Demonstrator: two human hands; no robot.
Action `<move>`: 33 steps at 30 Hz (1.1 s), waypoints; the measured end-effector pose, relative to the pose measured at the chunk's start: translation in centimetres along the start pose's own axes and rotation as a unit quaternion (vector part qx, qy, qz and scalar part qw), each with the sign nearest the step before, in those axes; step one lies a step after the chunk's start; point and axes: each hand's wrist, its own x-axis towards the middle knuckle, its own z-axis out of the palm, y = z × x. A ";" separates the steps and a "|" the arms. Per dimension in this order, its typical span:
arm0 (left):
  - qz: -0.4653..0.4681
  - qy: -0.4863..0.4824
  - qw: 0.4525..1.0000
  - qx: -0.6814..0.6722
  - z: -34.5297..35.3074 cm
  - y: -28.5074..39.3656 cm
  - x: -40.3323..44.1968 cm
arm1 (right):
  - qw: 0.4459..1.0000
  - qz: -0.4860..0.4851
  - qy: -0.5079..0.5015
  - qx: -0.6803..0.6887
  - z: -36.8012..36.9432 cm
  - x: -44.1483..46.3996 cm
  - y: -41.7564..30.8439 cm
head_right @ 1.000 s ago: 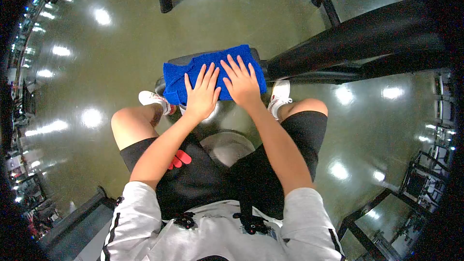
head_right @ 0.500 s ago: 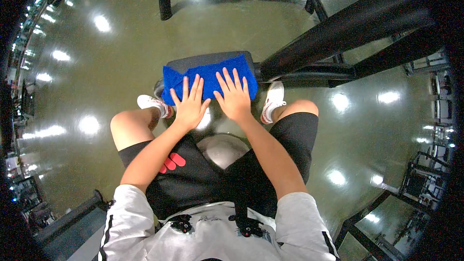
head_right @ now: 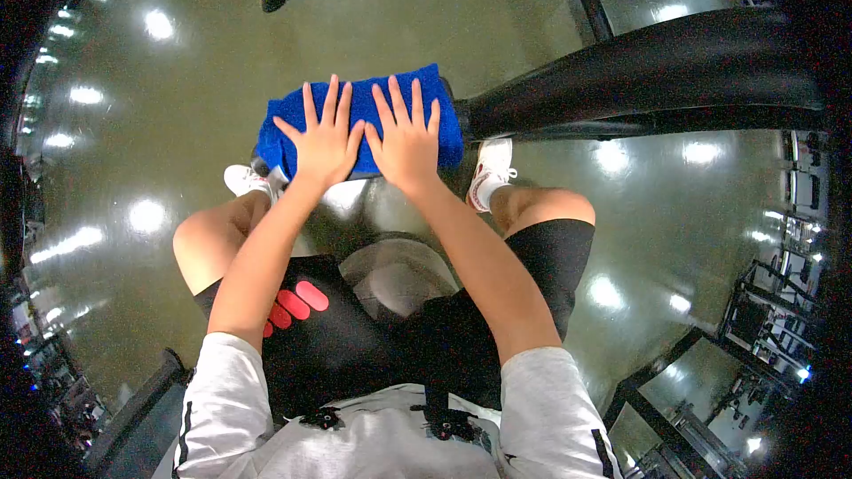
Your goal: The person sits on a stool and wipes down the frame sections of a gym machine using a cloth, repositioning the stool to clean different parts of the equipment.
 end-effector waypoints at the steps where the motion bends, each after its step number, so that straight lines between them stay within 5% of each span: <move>1: 0.010 0.006 1.000 0.006 0.4 -0.2 0.7 | 1.000 0.003 -0.006 0.000 0.4 0.6 0.2; 9: 0.005 0.016 0.999 -0.043 1.4 -0.7 2.8 | 0.998 -0.001 -0.055 -0.019 2.3 3.9 1.5; 11: -0.049 0.096 0.994 -0.012 1.4 -0.1 2.3 | 0.998 0.008 -0.055 -0.018 2.1 3.7 1.2; 33: -0.050 0.031 0.998 -0.036 0.0 1.5 -7.3 | 0.997 0.063 -0.037 0.012 -2.0 -5.9 -1.5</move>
